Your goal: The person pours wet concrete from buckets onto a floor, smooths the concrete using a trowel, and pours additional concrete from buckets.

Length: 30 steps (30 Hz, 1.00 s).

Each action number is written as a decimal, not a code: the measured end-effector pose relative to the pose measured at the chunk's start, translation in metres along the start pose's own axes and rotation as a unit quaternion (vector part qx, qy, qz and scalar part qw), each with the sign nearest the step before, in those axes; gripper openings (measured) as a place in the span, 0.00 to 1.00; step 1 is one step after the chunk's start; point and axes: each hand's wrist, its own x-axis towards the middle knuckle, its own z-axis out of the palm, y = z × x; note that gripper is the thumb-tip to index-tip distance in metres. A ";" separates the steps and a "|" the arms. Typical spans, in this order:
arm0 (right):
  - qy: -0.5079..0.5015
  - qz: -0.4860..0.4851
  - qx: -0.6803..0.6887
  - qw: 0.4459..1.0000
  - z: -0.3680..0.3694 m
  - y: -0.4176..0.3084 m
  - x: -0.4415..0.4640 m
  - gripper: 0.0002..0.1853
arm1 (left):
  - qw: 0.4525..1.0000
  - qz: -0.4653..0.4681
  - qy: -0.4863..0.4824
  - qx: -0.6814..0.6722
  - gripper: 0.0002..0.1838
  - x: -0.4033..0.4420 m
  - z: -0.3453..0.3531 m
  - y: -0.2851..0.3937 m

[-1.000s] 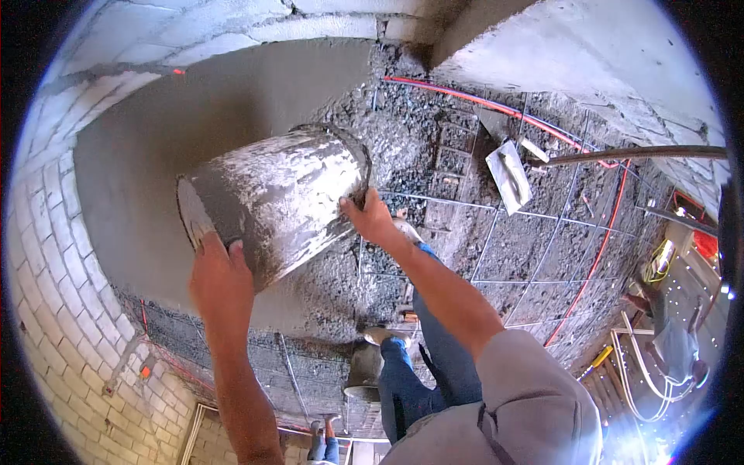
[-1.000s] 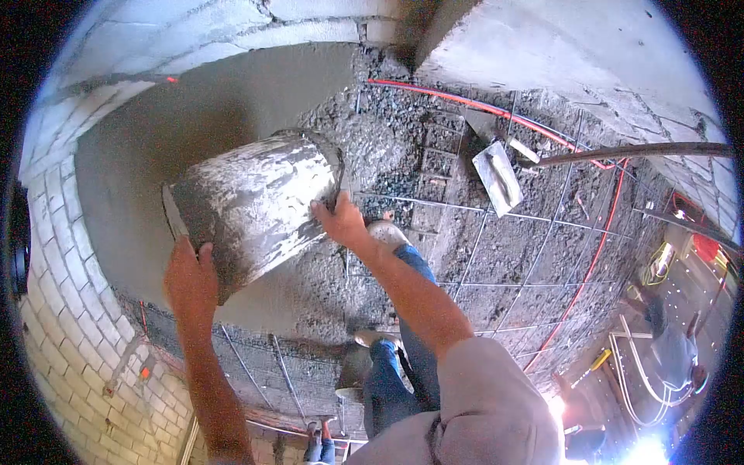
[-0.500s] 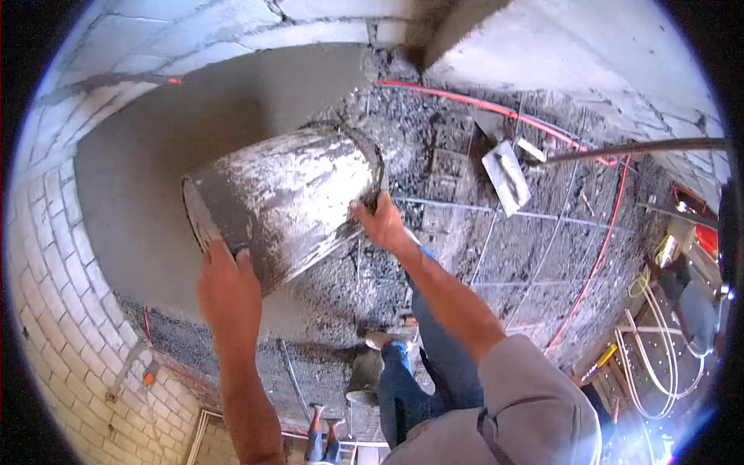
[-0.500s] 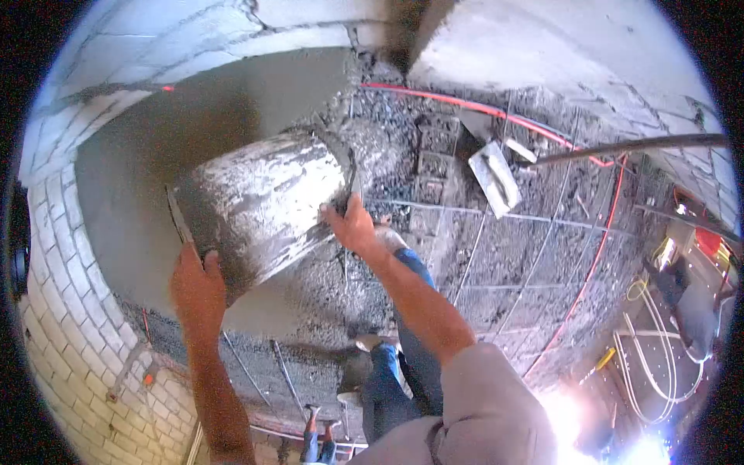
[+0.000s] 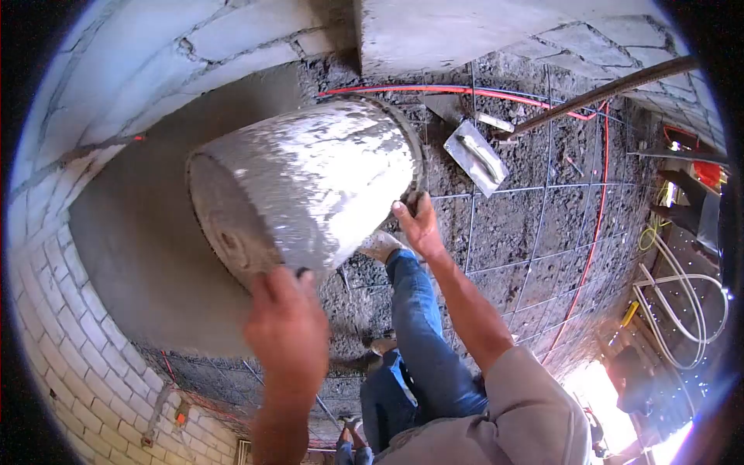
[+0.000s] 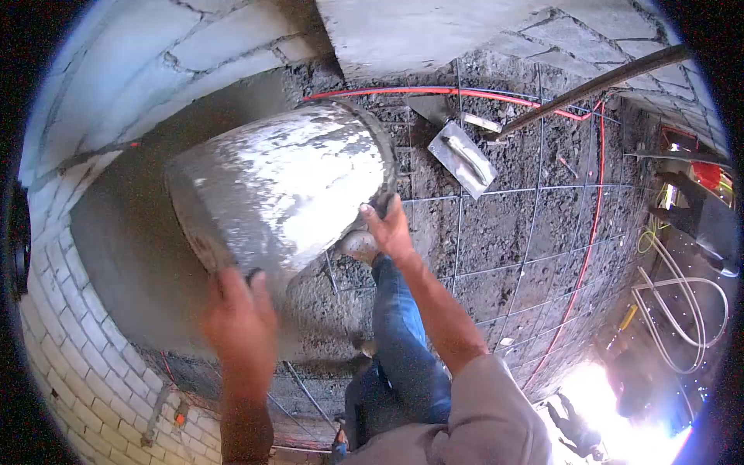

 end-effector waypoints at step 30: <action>0.067 0.179 0.158 0.969 -0.082 0.159 0.066 0.25 | 0.907 -0.053 -0.173 -0.380 0.51 0.207 0.189 -0.049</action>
